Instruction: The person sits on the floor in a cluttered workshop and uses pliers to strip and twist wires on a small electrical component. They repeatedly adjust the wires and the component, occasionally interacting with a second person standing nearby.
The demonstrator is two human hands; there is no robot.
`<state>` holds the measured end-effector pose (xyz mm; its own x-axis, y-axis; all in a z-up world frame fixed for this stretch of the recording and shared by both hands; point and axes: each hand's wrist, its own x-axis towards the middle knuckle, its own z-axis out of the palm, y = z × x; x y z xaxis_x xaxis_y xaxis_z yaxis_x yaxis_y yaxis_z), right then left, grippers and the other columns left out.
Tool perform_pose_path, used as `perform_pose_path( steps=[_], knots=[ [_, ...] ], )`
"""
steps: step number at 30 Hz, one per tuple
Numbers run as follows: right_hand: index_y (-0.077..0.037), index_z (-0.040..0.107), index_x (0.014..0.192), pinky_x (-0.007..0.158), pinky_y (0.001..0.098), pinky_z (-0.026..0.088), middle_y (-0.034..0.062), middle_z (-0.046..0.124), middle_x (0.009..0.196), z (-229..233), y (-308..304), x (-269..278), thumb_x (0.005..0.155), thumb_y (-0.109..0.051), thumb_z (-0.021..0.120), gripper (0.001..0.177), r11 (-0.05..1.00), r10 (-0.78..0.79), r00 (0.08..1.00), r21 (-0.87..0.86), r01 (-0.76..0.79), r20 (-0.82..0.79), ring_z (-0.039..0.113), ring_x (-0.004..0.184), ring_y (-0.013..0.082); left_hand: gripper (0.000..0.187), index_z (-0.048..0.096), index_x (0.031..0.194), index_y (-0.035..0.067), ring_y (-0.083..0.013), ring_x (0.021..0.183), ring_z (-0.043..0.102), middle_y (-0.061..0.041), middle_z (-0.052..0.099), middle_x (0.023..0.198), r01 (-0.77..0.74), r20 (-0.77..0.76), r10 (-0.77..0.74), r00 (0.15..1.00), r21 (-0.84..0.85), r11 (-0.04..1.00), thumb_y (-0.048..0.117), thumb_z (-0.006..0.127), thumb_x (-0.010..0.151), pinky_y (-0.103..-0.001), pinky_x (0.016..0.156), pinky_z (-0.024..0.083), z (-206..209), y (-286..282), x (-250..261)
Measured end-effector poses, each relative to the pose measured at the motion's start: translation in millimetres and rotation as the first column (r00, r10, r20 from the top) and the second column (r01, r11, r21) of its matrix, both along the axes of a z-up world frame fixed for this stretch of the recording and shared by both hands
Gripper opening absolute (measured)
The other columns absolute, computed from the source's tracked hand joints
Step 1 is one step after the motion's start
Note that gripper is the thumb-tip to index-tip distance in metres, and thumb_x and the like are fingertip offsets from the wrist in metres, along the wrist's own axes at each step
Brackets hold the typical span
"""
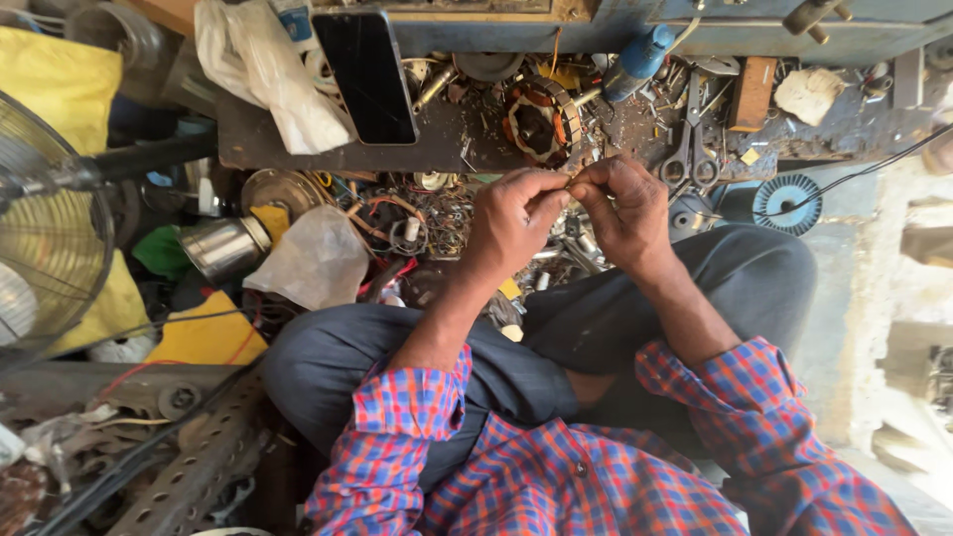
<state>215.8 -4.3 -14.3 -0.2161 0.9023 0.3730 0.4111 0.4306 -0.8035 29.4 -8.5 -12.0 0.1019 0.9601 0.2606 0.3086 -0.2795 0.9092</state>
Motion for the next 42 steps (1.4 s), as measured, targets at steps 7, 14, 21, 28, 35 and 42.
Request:
perform_pose_path(
  steps=[7, 14, 21, 28, 35, 42],
  knots=[
    [0.000, 0.067, 0.103, 0.071, 0.0292, 0.051, 0.0092, 0.066, 0.091, 10, 21, -12, 0.107, -0.008, 0.072, 0.011, 0.987, 0.014, 0.995, -0.159, -0.030, -0.101, 0.062, 0.078, 0.0175, 0.012, 0.077, 0.100, 0.004, -0.0118, 0.068, 0.069, -0.007, 0.077, 0.085, 0.024, 0.357, 0.088, 0.930, -0.298, 0.954, 0.013, 0.075, 0.093, -0.027, 0.057, 0.058, -25, 8, -5],
    [0.001, 0.075, 0.122, 0.074, 0.0364, 0.059, 0.0223, 0.071, 0.109, 35, 99, -31, 0.096, -0.017, 0.080, 0.032, 0.995, 0.004, 0.946, 0.089, -0.035, 0.324, 0.073, 0.086, 0.0302, 0.011, 0.076, 0.100, 0.005, -0.0089, 0.078, 0.076, -0.007, 0.079, 0.090, -0.204, 0.281, 0.248, 0.927, -0.176, 0.963, 0.011, 0.075, 0.091, -0.024, 0.068, 0.065, -40, 37, -34],
    [-0.007, 0.074, 0.129, 0.076, 0.0358, 0.057, 0.0189, 0.076, 0.104, 19, 88, -13, 0.100, -0.026, 0.074, 0.034, 0.967, 0.006, 0.961, -0.248, 0.066, 0.277, 0.075, 0.088, 0.0241, 0.010, 0.078, 0.097, 0.005, -0.0089, 0.070, 0.074, -0.008, 0.079, 0.083, -0.241, 0.183, 0.282, 0.942, -0.219, 0.946, 0.009, 0.075, 0.089, -0.023, 0.061, 0.061, -37, 32, -28],
    [-0.006, 0.063, 0.140, 0.093, 0.0299, 0.060, 0.0104, 0.072, 0.122, -37, 37, -9, 0.109, -0.013, 0.068, 0.032, 0.936, -0.156, 0.880, -0.351, -0.013, -0.449, 0.070, 0.105, 0.0154, 0.005, 0.076, 0.096, 0.004, -0.0088, 0.068, 0.071, -0.006, 0.076, 0.080, -0.177, 0.132, 0.198, 0.971, -0.152, 0.972, 0.006, 0.073, 0.092, -0.023, 0.059, 0.058, -19, 34, -17],
    [-0.004, 0.060, 0.142, 0.093, 0.0272, 0.057, 0.0038, 0.060, 0.120, -36, 29, -21, 0.109, -0.011, 0.063, 0.034, 0.947, -0.170, 0.878, -0.320, 0.020, -0.448, 0.064, 0.107, 0.0118, 0.010, 0.076, 0.101, 0.001, -0.0103, 0.079, 0.074, -0.009, 0.076, 0.094, -0.179, 0.085, 0.176, 0.981, 0.027, 0.983, 0.002, 0.076, 0.091, -0.023, 0.067, 0.062, 3, 52, 1],
    [-0.005, 0.057, 0.144, 0.094, 0.0262, 0.055, 0.0024, 0.063, 0.119, -37, 35, -18, 0.108, -0.007, 0.063, 0.036, 0.916, -0.165, 0.840, -0.397, -0.064, -0.517, 0.062, 0.104, 0.0102, 0.010, 0.074, 0.100, 0.003, -0.0156, 0.071, 0.073, -0.010, 0.075, 0.088, -0.165, -0.172, 0.191, 0.966, 0.155, 0.974, 0.003, 0.076, 0.090, -0.029, 0.062, 0.058, 16, 62, 10]
  ],
)
